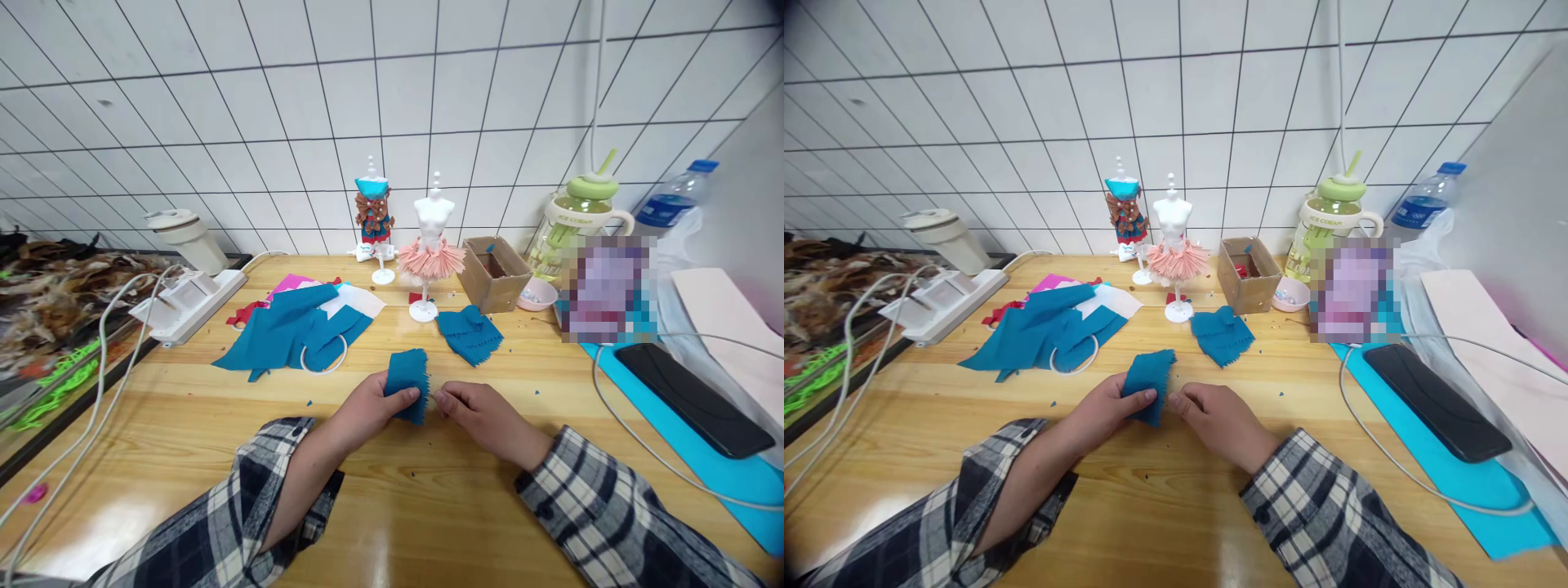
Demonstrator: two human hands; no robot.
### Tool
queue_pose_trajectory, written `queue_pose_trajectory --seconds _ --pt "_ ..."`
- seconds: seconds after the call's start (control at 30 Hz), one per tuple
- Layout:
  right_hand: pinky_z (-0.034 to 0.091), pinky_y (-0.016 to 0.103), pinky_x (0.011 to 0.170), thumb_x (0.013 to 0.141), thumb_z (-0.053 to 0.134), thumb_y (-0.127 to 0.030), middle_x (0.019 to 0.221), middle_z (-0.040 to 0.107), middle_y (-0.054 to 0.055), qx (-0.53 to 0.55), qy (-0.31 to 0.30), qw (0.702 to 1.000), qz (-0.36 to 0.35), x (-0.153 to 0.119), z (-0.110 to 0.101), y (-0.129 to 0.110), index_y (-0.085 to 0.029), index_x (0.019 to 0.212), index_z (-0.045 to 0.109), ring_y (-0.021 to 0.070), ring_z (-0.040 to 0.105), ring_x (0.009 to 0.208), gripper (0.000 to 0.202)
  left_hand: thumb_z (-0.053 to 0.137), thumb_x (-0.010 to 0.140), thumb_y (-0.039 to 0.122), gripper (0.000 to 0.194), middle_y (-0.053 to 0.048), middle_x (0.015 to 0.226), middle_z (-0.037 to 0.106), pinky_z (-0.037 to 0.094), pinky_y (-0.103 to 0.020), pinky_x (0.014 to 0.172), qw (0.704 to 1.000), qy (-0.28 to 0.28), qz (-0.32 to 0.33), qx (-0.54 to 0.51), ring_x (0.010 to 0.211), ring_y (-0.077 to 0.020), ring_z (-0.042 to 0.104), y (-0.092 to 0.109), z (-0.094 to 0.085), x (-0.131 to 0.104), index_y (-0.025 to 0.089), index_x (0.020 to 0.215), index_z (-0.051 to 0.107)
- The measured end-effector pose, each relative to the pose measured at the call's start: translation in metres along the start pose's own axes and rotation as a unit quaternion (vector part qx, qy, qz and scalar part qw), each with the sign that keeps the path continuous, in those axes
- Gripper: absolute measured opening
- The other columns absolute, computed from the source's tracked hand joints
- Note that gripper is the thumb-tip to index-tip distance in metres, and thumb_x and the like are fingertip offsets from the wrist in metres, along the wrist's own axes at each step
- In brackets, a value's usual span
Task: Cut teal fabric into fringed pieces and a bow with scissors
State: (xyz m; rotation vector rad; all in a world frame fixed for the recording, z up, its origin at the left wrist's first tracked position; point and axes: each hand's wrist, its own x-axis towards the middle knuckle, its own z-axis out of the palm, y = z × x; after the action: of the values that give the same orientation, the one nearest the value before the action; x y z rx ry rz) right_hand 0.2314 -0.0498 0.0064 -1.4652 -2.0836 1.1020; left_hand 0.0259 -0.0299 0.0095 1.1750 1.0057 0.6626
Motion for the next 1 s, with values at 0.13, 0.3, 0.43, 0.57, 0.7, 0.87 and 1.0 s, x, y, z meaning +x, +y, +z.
queue_pose_trajectory --seconds 0.13,0.3,0.43,0.57,0.7,0.87,1.0 --pt "0.037 0.026 0.063 0.096 0.036 -0.052 0.07 0.061 0.001 0.007 -0.009 1.0 -0.001 -0.0001 -0.0005 0.0005 -0.019 0.072 0.057 0.0147 0.053 0.068 0.046 0.072 0.072 0.045 0.033 0.0 0.073 0.062 0.044 -0.026 0.065 0.999 -0.004 0.006 0.037 0.066 -0.0137 0.053 0.0005 -0.0005 0.0001 0.014 0.076 0.062" --pt "0.034 0.025 0.058 0.095 0.034 -0.055 0.065 0.055 0.0 0.013 -0.011 1.0 -0.011 0.0003 -0.0006 0.0016 -0.019 0.068 0.054 0.0136 0.048 0.062 0.049 0.071 0.073 0.046 0.033 0.0 0.073 0.063 0.045 -0.026 0.065 0.998 -0.003 0.009 0.069 0.067 -0.0148 0.054 0.0014 -0.0005 -0.0007 0.015 0.076 0.062" --pt "0.031 0.025 0.055 0.095 0.034 -0.055 0.061 0.05 -0.002 0.022 -0.016 1.0 -0.01 0.0006 -0.0004 0.0011 -0.019 0.067 0.052 0.0129 0.044 0.059 0.049 0.07 0.073 0.046 0.032 -0.001 0.075 0.065 0.046 -0.027 0.067 0.997 -0.006 0.011 0.073 0.068 -0.0161 0.057 0.0002 -0.0012 -0.0002 0.015 0.077 0.062" --pt "0.031 0.025 0.055 0.094 0.036 -0.054 0.06 0.047 -0.003 0.028 -0.02 0.999 -0.005 0.0009 0.0004 0.0004 -0.019 0.067 0.051 0.0127 0.043 0.059 0.047 0.07 0.073 0.045 0.032 0.0 0.074 0.065 0.046 -0.027 0.067 0.997 -0.008 0.011 0.073 0.068 -0.0158 0.056 -0.0008 -0.0018 0.0006 0.015 0.077 0.062" --pt "0.031 0.024 0.054 0.094 0.036 -0.054 0.059 0.047 -0.003 0.045 -0.021 0.999 0.013 0.001 0.0002 -0.0007 -0.019 0.068 0.053 0.0128 0.044 0.059 0.046 0.07 0.073 0.046 0.032 0.0 0.074 0.064 0.046 -0.027 0.066 0.997 -0.01 0.014 0.069 0.068 -0.0156 0.056 -0.0009 -0.0017 0.0008 0.015 0.077 0.062" --pt "0.032 0.024 0.054 0.094 0.037 -0.054 0.06 0.049 -0.002 0.045 -0.025 0.999 0.018 0.0002 -0.001 -0.0025 -0.019 0.068 0.054 0.013 0.045 0.059 0.046 0.072 0.072 0.045 0.031 0.0 0.073 0.064 0.046 -0.027 0.066 0.998 -0.01 0.011 0.057 0.066 -0.0147 0.056 -0.0017 -0.0011 0.0005 0.015 0.076 0.062" --pt "0.033 0.024 0.055 0.093 0.038 -0.054 0.061 0.051 -0.002 0.041 -0.028 0.999 0.017 0.0001 -0.001 -0.0019 -0.019 0.068 0.055 0.0132 0.046 0.06 0.046 0.072 0.071 0.046 0.032 -0.001 0.074 0.066 0.046 -0.027 0.065 0.998 -0.01 0.006 0.054 0.067 -0.0158 0.057 -0.0019 -0.0007 0.0004 0.015 0.077 0.063"
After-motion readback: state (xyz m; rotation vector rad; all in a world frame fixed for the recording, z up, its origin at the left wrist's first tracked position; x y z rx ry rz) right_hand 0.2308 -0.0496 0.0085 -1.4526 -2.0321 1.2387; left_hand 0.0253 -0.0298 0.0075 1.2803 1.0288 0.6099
